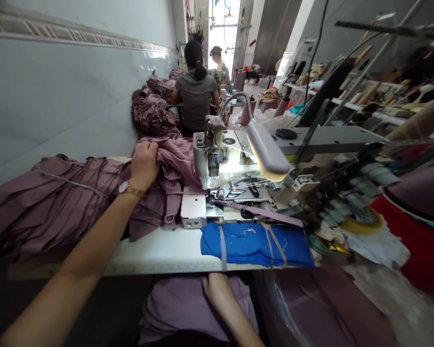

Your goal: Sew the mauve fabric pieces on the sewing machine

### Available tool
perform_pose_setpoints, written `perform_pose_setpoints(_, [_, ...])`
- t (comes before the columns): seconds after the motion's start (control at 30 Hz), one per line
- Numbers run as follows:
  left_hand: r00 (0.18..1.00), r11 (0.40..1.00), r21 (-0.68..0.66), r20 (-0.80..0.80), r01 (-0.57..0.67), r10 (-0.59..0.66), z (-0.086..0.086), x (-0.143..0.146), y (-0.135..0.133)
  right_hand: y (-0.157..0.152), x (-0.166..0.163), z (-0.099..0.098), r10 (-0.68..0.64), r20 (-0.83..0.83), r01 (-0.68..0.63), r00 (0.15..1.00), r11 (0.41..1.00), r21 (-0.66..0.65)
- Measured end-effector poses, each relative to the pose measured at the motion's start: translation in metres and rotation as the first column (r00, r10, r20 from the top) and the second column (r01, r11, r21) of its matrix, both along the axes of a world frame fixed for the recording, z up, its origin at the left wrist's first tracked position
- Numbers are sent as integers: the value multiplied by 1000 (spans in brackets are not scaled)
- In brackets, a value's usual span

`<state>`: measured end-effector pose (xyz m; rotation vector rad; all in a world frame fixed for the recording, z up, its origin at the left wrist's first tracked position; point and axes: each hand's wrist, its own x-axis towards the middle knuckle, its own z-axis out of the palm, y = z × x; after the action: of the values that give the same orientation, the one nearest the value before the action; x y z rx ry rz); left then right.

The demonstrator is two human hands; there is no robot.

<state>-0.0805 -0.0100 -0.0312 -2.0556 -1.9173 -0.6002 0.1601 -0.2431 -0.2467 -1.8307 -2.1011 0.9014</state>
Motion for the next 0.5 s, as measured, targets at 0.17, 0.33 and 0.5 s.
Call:
perform_pose_setpoints(0.17, [984, 991, 3, 114, 135, -134, -23, 13, -54, -11, 14, 8, 27, -66, -24, 997, 998, 55])
perform_pose_setpoints(0.33, [698, 817, -45, 547, 575, -462, -68, 37, -190, -41, 33, 61, 115, -364, -70, 924, 988, 136])
perform_pose_setpoints(0.5, [453, 471, -379, 890, 797, -51, -81, 62, -239, -18, 37, 123, 219, -549, -102, 806, 966, 236])
